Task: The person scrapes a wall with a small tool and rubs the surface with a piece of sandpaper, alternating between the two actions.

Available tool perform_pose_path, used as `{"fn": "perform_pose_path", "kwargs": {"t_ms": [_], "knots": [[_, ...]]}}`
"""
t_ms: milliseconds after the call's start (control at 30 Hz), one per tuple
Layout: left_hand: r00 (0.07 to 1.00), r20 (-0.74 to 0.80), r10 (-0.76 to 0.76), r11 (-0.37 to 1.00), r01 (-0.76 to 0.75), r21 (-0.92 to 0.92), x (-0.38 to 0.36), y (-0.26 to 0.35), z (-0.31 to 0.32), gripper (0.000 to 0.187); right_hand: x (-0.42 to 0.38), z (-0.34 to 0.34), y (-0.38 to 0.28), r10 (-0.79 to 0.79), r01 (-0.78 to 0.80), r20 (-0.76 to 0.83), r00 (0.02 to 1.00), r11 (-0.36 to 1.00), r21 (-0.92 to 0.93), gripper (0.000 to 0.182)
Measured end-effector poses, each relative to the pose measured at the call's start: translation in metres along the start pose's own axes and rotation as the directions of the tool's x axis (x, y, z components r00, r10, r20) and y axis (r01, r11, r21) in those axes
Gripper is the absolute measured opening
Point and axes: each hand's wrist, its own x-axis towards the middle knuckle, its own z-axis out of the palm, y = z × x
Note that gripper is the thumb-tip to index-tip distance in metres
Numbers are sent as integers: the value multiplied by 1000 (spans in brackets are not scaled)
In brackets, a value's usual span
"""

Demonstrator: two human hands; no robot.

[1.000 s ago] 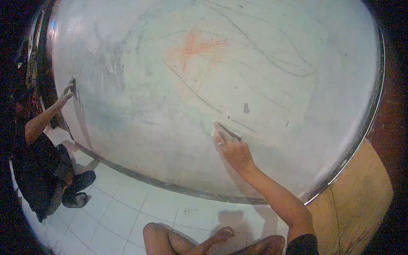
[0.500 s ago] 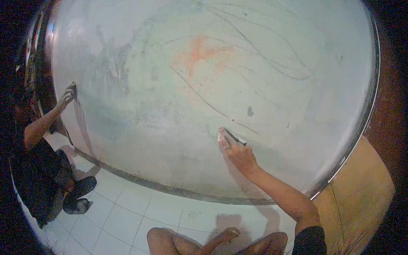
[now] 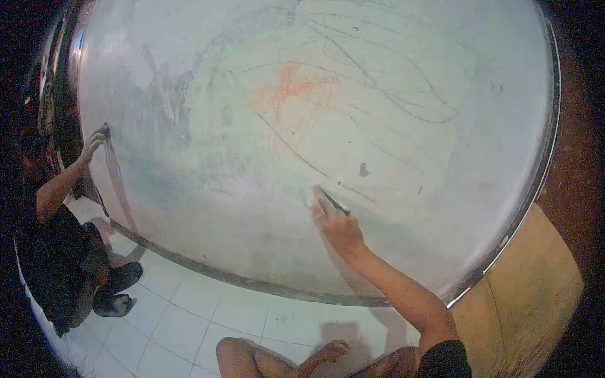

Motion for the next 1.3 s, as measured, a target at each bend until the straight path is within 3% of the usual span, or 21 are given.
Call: {"fn": "perform_pose_path", "kwargs": {"t_ms": [100,233,300,367,433,500,567,633,667,700,733,767,800,833,933,1000,1100,1167,1233,1267,1300], "knots": [[977,-53,206,979,-205,19,-2,-16,-4,23,-20,1,0,-15,15,32,999,1000,10,46],[989,-146,-30,999,25,-36,-3,16,-1,24,6,0,3,-31,31,5,1000,999,23,43],[986,-150,-71,997,73,9,-11,22,6,26,1,-3,2,-17,17,2,1000,1000,22,42],[979,-113,-170,982,178,64,-21,32,3,27,-18,1,1,-13,14,-57,998,1000,20,41],[947,-41,-318,938,321,134,-28,67,-1,29,-38,2,2,-15,15,13,1000,998,54,38],[994,-29,-105,994,104,-14,-19,19,-1,32,-37,7,5,-21,20,6,1000,997,81,37],[995,-6,-101,993,100,-63,-10,15,-1,35,-17,16,2,-9,17,-76,997,994,110,38],[948,43,-317,948,317,-6,-16,46,-2,36,5,-1,-5,30,-27,-44,999,997,71,38],[999,36,-28,999,28,22,-11,36,3,37,9,-8,-7,50,-49,-27,998,997,54,38],[966,39,257,965,-259,52,-3,3,10,37,2,3,-7,43,-39,-66,997,997,60,41],[852,50,520,849,-523,82,-2,-17,13,38,-14,6,-7,55,-50,-38,998,992,114,42],[963,57,262,958,-267,106,-6,-17,13,39,-33,8,-8,64,-60,-16,998,984,166,43],[998,56,-12,991,4,133,-10,-12,12,39,-39,9,-9,71,-70,2,997,975,213,44],[960,45,-278,951,268,155,-9,-7,12,40,-36,14,-9,82,-73,-38,996,976,203,45],[950,92,-300,948,286,136,-20,70,-5,43,-23,13,-9,113,-98,-75,991,979,181,49],[969,44,-241,957,230,178,-17,51,-4,44,2,2,-7,144,-139,-18,989,976,169,51],[995,-28,-99,969,103,222,-17,17,0,41,-23,8,-13,158,-151,-20,987,971,186,54],[974,-64,-218,924,227,308,-19,42,-11,37,-77,14,-27,109,-154,232,967,970,187,55],[956,-161,-247,903,287,320,-32,100,-20,33,-168,50,-51,96,-173,242,966,932,319,54],[952,-250,-176,945,234,229,-43,129,-26,32,-216,67,-63,108,-407,672,733,861,306,54],[936,-336,-102,976,160,150,-53,157,-31,30,-255,52,-70,142,-423,614,776,840,339,53]]}}
